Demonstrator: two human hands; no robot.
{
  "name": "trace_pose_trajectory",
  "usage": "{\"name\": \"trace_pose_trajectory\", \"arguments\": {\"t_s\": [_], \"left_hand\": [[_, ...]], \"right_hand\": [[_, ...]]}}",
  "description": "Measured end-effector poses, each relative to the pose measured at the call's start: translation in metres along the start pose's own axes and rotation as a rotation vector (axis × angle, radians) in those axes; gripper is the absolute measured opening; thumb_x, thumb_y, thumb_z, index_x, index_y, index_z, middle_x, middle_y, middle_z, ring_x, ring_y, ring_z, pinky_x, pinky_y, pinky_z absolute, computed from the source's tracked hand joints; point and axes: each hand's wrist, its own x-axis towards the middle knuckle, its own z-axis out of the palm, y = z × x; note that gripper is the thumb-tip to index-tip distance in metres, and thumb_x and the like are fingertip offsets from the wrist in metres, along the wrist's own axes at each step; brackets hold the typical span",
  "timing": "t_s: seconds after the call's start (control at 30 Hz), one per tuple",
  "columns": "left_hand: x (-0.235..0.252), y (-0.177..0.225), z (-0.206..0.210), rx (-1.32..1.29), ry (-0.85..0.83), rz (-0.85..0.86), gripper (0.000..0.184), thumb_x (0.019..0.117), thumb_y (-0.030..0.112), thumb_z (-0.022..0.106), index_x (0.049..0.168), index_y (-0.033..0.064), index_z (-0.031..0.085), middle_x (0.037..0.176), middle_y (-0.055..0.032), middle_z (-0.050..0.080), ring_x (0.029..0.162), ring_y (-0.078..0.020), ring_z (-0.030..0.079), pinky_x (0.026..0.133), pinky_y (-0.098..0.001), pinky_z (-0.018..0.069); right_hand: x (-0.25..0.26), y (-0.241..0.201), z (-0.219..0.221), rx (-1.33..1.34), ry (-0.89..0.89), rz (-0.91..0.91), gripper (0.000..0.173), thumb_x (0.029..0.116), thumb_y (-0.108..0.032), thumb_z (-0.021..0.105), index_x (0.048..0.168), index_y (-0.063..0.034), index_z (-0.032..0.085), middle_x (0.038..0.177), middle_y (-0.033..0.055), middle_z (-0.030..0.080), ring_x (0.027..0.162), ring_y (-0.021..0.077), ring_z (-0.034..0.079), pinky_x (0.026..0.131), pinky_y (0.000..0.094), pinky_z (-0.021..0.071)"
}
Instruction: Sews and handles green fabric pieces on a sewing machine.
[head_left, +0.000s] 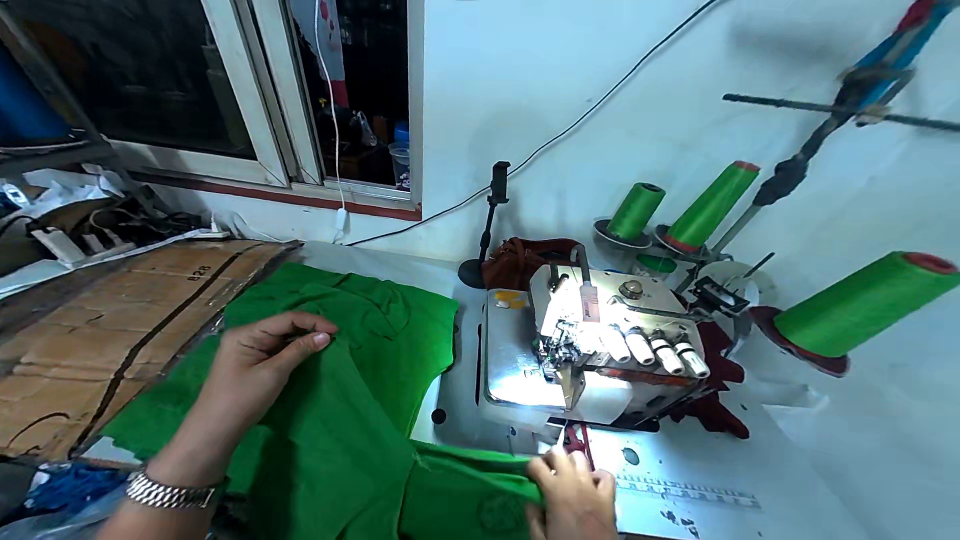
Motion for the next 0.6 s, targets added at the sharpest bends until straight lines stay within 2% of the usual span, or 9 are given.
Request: {"name": "trace_pose_trajectory", "arguments": {"t_s": [0.03, 0.07, 0.1, 0.17, 0.27, 0.33, 0.43, 0.5, 0.6], "left_hand": [[-0.002, -0.005, 0.007, -0.018, -0.021, -0.03, 0.016, 0.0909, 0.001, 0.061, 0.099, 0.0081, 0.073, 0.092, 0.0071, 0.073, 0.082, 0.0004, 0.067, 0.076, -0.0173, 0.057], [-0.005, -0.009, 0.013, -0.035, -0.049, -0.053, 0.017, 0.0919, 0.001, 0.061, 0.102, 0.0073, 0.074, 0.093, 0.0057, 0.074, 0.083, -0.001, 0.068, 0.076, -0.0184, 0.0569], [-0.007, -0.014, 0.019, -0.046, -0.068, -0.061, 0.019, 0.0917, 0.003, 0.062, 0.105, 0.0081, 0.074, 0.093, 0.0058, 0.074, 0.082, -0.0013, 0.067, 0.075, -0.0181, 0.0565], [-0.012, -0.02, 0.027, -0.07, -0.087, -0.057, 0.021, 0.0903, 0.006, 0.063, 0.107, 0.0095, 0.075, 0.092, 0.006, 0.073, 0.078, -0.0013, 0.066, 0.072, -0.0168, 0.0557], [-0.014, -0.019, 0.027, -0.111, -0.09, -0.05, 0.021, 0.0885, 0.012, 0.067, 0.108, 0.0124, 0.075, 0.089, 0.0063, 0.073, 0.075, -0.0019, 0.067, 0.07, -0.0162, 0.056], [-0.014, -0.016, 0.024, -0.116, -0.095, -0.044, 0.021, 0.0876, 0.017, 0.07, 0.107, 0.0147, 0.076, 0.088, 0.0064, 0.073, 0.074, -0.0026, 0.067, 0.068, -0.0166, 0.0561], [-0.016, -0.011, 0.018, -0.119, -0.143, -0.027, 0.017, 0.0896, 0.022, 0.07, 0.105, 0.0184, 0.076, 0.093, 0.0063, 0.074, 0.079, -0.0041, 0.069, 0.072, -0.018, 0.0575], [-0.018, -0.01, 0.013, -0.107, -0.192, 0.0, 0.014, 0.0938, 0.025, 0.066, 0.105, 0.0218, 0.075, 0.098, 0.007, 0.074, 0.087, -0.0053, 0.07, 0.078, -0.0195, 0.0584], [-0.02, -0.013, 0.007, -0.048, -0.23, 0.057, 0.017, 0.0987, 0.028, 0.06, 0.107, 0.0244, 0.074, 0.103, 0.0083, 0.071, 0.094, -0.0045, 0.067, 0.081, -0.0199, 0.0572]], "right_hand": [[0.002, 0.005, -0.002, -0.049, -0.001, 0.053, 0.029, 0.082, -0.011, 0.074, 0.11, -0.0041, 0.075, 0.118, 0.0274, 0.066, 0.115, 0.0521, 0.059, 0.095, 0.0734, 0.0384], [0.002, 0.008, 0.0, -0.038, 0.028, 0.049, 0.03, 0.0818, -0.009, 0.074, 0.111, -0.0029, 0.075, 0.121, 0.0288, 0.065, 0.116, 0.0531, 0.058, 0.095, 0.0735, 0.0388], [0.003, 0.009, 0.003, 0.034, 0.063, -0.009, 0.028, 0.0817, -0.007, 0.074, 0.109, -0.0007, 0.075, 0.119, 0.0294, 0.065, 0.113, 0.0525, 0.06, 0.093, 0.0712, 0.043], [0.006, 0.002, 0.017, 0.266, 0.097, -0.195, 0.021, 0.0853, -0.004, 0.069, 0.105, -0.0001, 0.075, 0.113, 0.0248, 0.067, 0.107, 0.0443, 0.064, 0.09, 0.0584, 0.053], [0.022, -0.025, 0.049, 0.545, 0.178, -0.438, 0.027, 0.0854, -0.001, 0.067, 0.112, 0.0015, 0.072, 0.112, 0.0215, 0.067, 0.106, 0.036, 0.065, 0.091, 0.0439, 0.0561], [0.037, -0.043, 0.069, 0.665, 0.252, -0.52, 0.03, 0.0847, -0.002, 0.07, 0.114, 0.0044, 0.067, 0.115, 0.0225, 0.066, 0.11, 0.0327, 0.066, 0.095, 0.0386, 0.056], [0.056, -0.063, 0.09, 0.833, 0.257, -0.543, 0.033, 0.085, -0.005, 0.074, 0.112, 0.0078, 0.061, 0.118, 0.0244, 0.065, 0.114, 0.0291, 0.066, 0.097, 0.0348, 0.0549], [0.061, -0.069, 0.098, 0.906, 0.213, -0.515, 0.034, 0.0848, -0.005, 0.075, 0.112, 0.0083, 0.059, 0.113, 0.0232, 0.066, 0.106, 0.0256, 0.067, 0.092, 0.0337, 0.0563], [0.06, -0.069, 0.099, 0.924, 0.113, -0.477, 0.03, 0.0862, -0.006, 0.074, 0.109, 0.0066, 0.06, 0.094, 0.0178, 0.069, 0.083, 0.0206, 0.069, 0.076, 0.0333, 0.0586]]}}
